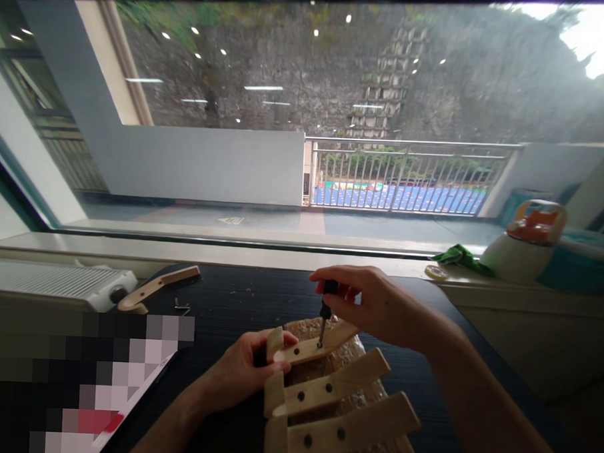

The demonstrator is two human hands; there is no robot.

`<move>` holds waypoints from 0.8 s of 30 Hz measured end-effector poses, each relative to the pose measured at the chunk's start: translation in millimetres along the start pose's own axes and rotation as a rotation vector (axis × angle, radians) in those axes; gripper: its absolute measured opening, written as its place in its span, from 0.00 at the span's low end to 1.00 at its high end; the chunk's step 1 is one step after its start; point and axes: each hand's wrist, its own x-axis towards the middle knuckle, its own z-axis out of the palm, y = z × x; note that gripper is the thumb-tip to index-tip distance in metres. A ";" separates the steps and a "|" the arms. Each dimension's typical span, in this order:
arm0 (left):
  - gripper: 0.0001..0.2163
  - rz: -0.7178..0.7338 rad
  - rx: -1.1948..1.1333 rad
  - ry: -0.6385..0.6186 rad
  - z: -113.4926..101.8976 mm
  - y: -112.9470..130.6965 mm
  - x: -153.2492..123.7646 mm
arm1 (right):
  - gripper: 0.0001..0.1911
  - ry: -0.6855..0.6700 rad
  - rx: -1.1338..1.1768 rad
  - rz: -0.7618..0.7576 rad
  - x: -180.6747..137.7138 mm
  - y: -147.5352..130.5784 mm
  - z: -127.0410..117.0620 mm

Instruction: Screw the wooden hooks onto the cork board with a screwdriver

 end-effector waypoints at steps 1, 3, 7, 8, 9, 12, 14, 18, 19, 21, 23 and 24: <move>0.17 0.000 0.002 0.002 0.0 -0.2 0.0 | 0.15 -0.003 0.002 0.008 0.1 0.2 -0.1; 0.17 -0.002 0.004 0.008 -0.1 -0.8 0.0 | 0.14 0.001 -0.004 0.024 0.6 0.2 -0.3; 0.17 -0.016 -0.011 0.009 0.0 -2.5 0.0 | 0.13 0.039 -0.055 0.041 1.7 -0.7 -0.1; 0.17 -0.016 -0.011 0.008 0.0 -2.7 0.2 | 0.13 0.048 -0.069 0.041 2.0 -1.0 0.0; 0.17 -0.015 -0.010 0.009 -0.1 -2.8 0.5 | 0.13 0.053 -0.081 0.042 2.1 -1.5 0.1; 0.17 -0.012 0.001 0.007 -0.5 -2.1 1.3 | 0.14 0.045 -0.101 0.051 1.8 -2.5 -0.3; 0.16 -0.007 0.010 0.007 -0.8 -1.9 1.6 | 0.15 0.034 -0.084 0.041 1.0 -2.5 -1.0; 0.16 0.009 0.012 0.002 -0.8 -2.7 0.5 | 0.18 -0.003 0.011 0.011 -1.3 -1.2 -1.5; 0.16 0.009 0.009 0.002 -0.7 -2.8 0.0 | 0.18 -0.015 0.029 0.015 -1.8 -0.9 -1.3; 0.16 0.007 0.004 0.001 -0.4 -2.5 -0.9 | 0.17 -0.028 0.041 0.029 -2.5 -0.6 -1.1; 0.16 0.003 0.002 0.002 0.0 -1.9 -1.6 | 0.15 -0.020 0.028 0.041 -2.5 -0.5 -1.2; 0.16 -0.001 0.001 0.002 0.1 -1.6 -1.7 | 0.15 -0.012 0.016 0.047 -2.3 -0.6 -1.4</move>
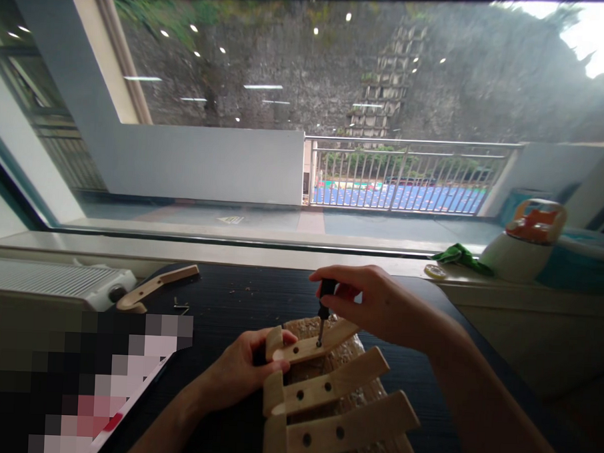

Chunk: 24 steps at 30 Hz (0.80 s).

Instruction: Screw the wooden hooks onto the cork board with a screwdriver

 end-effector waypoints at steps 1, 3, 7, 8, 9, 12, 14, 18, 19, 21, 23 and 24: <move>0.16 -0.005 -0.001 -0.001 0.1 0.1 0.0 | 0.15 0.011 -0.014 0.005 0.5 -0.2 -0.3; 0.16 -0.009 -0.002 0.000 0.2 -0.4 0.3 | 0.14 0.031 -0.044 0.011 1.9 -0.9 -0.8; 0.16 -0.007 -0.008 0.001 -0.3 -2.0 1.9 | 0.14 0.037 -0.080 0.010 3.9 -2.2 -0.8; 0.16 -0.010 -0.009 -0.002 -0.4 -2.0 2.3 | 0.15 0.035 -0.083 0.007 3.8 -2.1 -0.5; 0.17 -0.014 -0.007 -0.004 -0.5 -1.6 2.6 | 0.16 0.031 -0.081 0.004 3.5 -1.7 -0.3; 0.17 -0.013 0.017 0.001 -0.7 0.7 2.7 | 0.17 0.012 -0.034 -0.015 2.0 1.0 0.3; 0.16 -0.010 0.027 0.006 -0.6 2.2 2.2 | 0.16 -0.003 0.002 -0.019 1.4 2.8 0.5; 0.16 -0.018 0.033 0.004 -0.9 2.4 1.5 | 0.13 -0.003 0.007 -0.002 2.4 3.3 1.4; 0.16 -0.017 0.035 0.004 -1.0 1.9 1.6 | 0.12 0.003 0.002 0.002 2.8 2.8 1.8; 0.16 -0.005 0.038 0.001 -1.2 0.7 2.2 | 0.11 0.015 -0.013 0.004 3.5 1.5 2.5; 0.16 0.007 0.048 0.002 -1.2 0.0 3.0 | 0.11 0.029 -0.032 -0.004 3.9 0.3 2.9; 0.16 0.011 0.054 0.004 -1.2 0.0 3.2 | 0.12 0.034 -0.037 -0.014 3.8 -0.1 2.9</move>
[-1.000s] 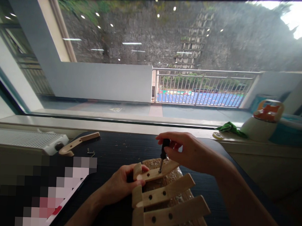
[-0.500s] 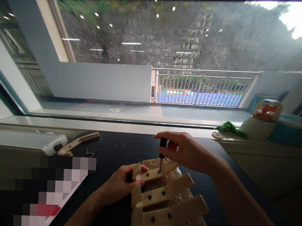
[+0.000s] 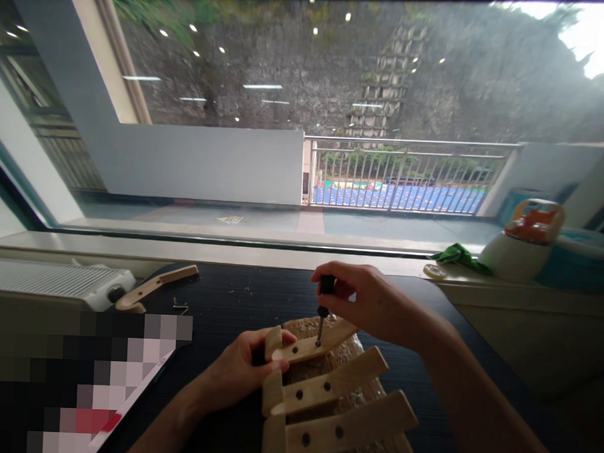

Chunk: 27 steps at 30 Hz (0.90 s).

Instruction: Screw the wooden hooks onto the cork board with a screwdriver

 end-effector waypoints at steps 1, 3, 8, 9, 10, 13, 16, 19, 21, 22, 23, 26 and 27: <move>0.16 0.000 0.004 0.001 0.1 0.2 0.1 | 0.13 0.006 -0.001 -0.013 -0.2 -0.2 -0.2; 0.16 -0.007 0.000 0.001 0.2 1.0 -0.1 | 0.16 0.019 0.004 -0.038 -0.8 0.3 -1.0; 0.16 -0.007 -0.028 -0.004 0.3 1.1 -1.4 | 0.17 -0.005 0.036 -0.015 -2.0 4.5 -3.1; 0.16 -0.006 -0.028 -0.003 0.3 0.8 -1.5 | 0.16 -0.010 0.041 -0.008 -2.1 5.3 -3.4; 0.16 -0.007 -0.026 -0.003 0.3 0.4 -1.5 | 0.16 -0.011 0.044 -0.004 -2.1 6.0 -3.6; 0.16 -0.014 -0.019 0.003 0.4 -0.3 -1.1 | 0.15 0.007 0.030 -0.011 -1.8 7.0 -4.1; 0.16 -0.018 -0.016 0.010 0.8 -0.6 -0.6 | 0.14 0.056 -0.009 -0.043 -0.6 6.9 -4.2; 0.16 -0.019 -0.018 0.012 0.9 -1.4 -0.4 | 0.12 0.077 -0.048 -0.057 1.0 5.6 -3.5; 0.16 -0.015 -0.026 0.010 0.8 -2.0 -0.3 | 0.12 0.066 -0.063 -0.047 1.7 4.1 -3.0; 0.16 -0.014 -0.030 0.009 0.7 -2.2 -0.3 | 0.12 0.061 -0.069 -0.043 1.7 3.4 -2.8; 0.16 -0.013 -0.032 0.007 0.5 -2.2 -0.3 | 0.13 0.057 -0.072 -0.043 1.5 2.7 -2.7; 0.16 -0.008 -0.025 0.005 0.2 -1.7 -1.0 | 0.13 0.046 -0.055 -0.068 -0.1 2.0 -2.7; 0.16 -0.006 -0.021 0.004 0.2 -1.7 -1.2 | 0.13 0.037 -0.043 -0.074 -0.8 2.2 -2.7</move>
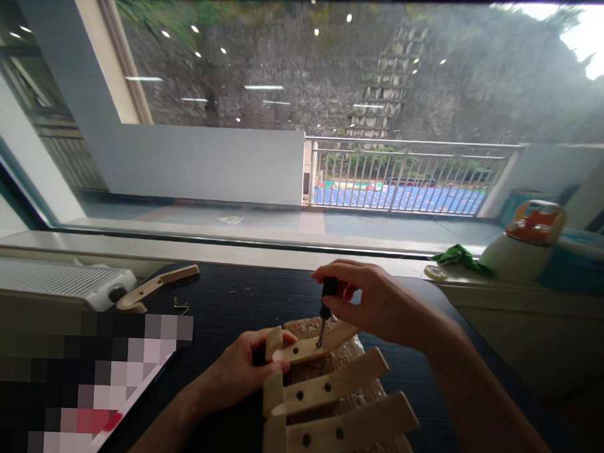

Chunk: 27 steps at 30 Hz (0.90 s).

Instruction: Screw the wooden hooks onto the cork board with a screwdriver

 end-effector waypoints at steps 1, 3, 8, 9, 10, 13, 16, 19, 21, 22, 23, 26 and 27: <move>0.16 0.002 0.000 -0.002 0.0 0.0 -0.2 | 0.14 -0.012 0.013 0.003 -0.6 0.4 0.0; 0.16 0.007 -0.005 -0.006 0.1 -0.2 -0.2 | 0.14 -0.037 0.030 0.034 -1.5 1.4 0.2; 0.16 0.018 0.011 0.003 0.0 1.2 0.4 | 0.12 -0.042 0.016 0.083 -1.1 2.1 0.9; 0.16 0.018 0.015 0.005 -0.1 1.9 0.3 | 0.11 -0.038 0.009 0.088 -0.7 1.6 1.1; 0.16 0.017 0.020 0.006 -0.2 2.6 0.2 | 0.10 -0.034 0.002 0.093 -0.3 1.0 1.2; 0.15 0.015 0.037 0.008 -0.3 4.3 -0.4 | 0.08 -0.027 -0.032 0.094 1.2 -1.5 1.9; 0.15 0.006 0.037 0.002 -0.1 4.7 -0.7 | 0.11 -0.026 -0.043 0.078 1.3 -3.4 2.4; 0.16 0.006 0.016 -0.002 0.2 3.7 -0.8 | 0.17 -0.028 -0.016 0.047 -0.3 -3.9 2.2; 0.16 0.013 -0.007 -0.012 0.4 2.5 -0.8 | 0.18 -0.042 0.009 0.040 -1.6 -3.8 1.7; 0.15 0.017 -0.016 -0.017 0.5 1.9 -0.7 | 0.18 -0.055 0.020 0.047 -2.0 -3.7 1.4; 0.15 0.020 -0.021 -0.021 0.5 1.3 -0.6 | 0.18 -0.069 0.030 0.057 -2.3 -3.6 1.1; 0.15 0.023 -0.015 -0.020 0.7 0.3 0.1 | 0.17 -0.089 0.039 0.085 -1.8 -3.2 0.4; 0.15 0.023 -0.015 -0.018 0.8 0.1 0.4 | 0.16 -0.083 0.036 0.089 -1.3 -3.1 0.3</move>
